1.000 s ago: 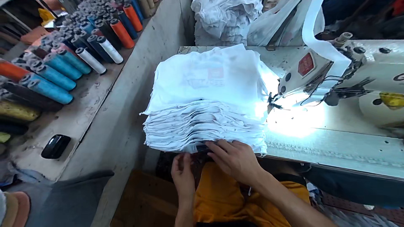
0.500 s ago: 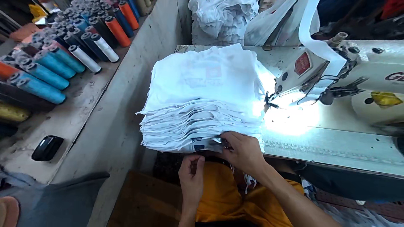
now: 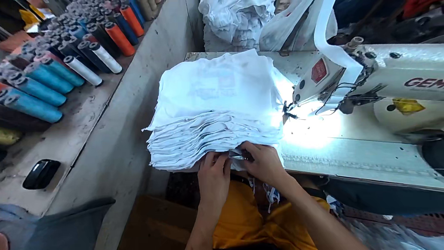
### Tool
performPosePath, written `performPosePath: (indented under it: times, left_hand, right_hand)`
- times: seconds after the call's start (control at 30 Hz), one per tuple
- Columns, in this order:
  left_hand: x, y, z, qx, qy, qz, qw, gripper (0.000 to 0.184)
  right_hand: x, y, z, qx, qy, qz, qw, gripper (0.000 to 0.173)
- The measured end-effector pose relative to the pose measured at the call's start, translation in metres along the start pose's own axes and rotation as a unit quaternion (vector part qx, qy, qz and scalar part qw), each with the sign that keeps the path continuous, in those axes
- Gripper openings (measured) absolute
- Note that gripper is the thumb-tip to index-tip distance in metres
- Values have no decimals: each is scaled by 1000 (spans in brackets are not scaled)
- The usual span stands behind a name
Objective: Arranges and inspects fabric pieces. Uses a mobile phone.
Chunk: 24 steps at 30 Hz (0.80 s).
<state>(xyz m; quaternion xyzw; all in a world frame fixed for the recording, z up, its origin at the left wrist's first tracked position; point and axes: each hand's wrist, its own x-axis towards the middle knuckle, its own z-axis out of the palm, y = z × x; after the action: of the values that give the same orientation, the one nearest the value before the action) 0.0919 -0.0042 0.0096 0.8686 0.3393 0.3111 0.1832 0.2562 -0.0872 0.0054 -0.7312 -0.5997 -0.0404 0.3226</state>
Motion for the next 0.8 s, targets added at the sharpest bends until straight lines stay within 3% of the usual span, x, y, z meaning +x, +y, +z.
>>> performPosePath:
  times: [0.1,0.2,0.4,0.8]
  left_hand:
    - [3,5,0,41,-27,-6,999,17]
    - [2,-2,-3,17,-40,0,999,14]
    - [-11,-10,-7,-65,-29,-9,997,17]
    - [-29,-11,-4,-51,29,-2,998,18]
  right_hand:
    - [-22,-5,-16,33,-55,51,997,31]
    - [-44,-11,-23,54,-57,69,995,38]
    - [-63,-19,-12,-11,-16,39,999,41]
    - [-39,-35,11,-80,28,-81,993,27]
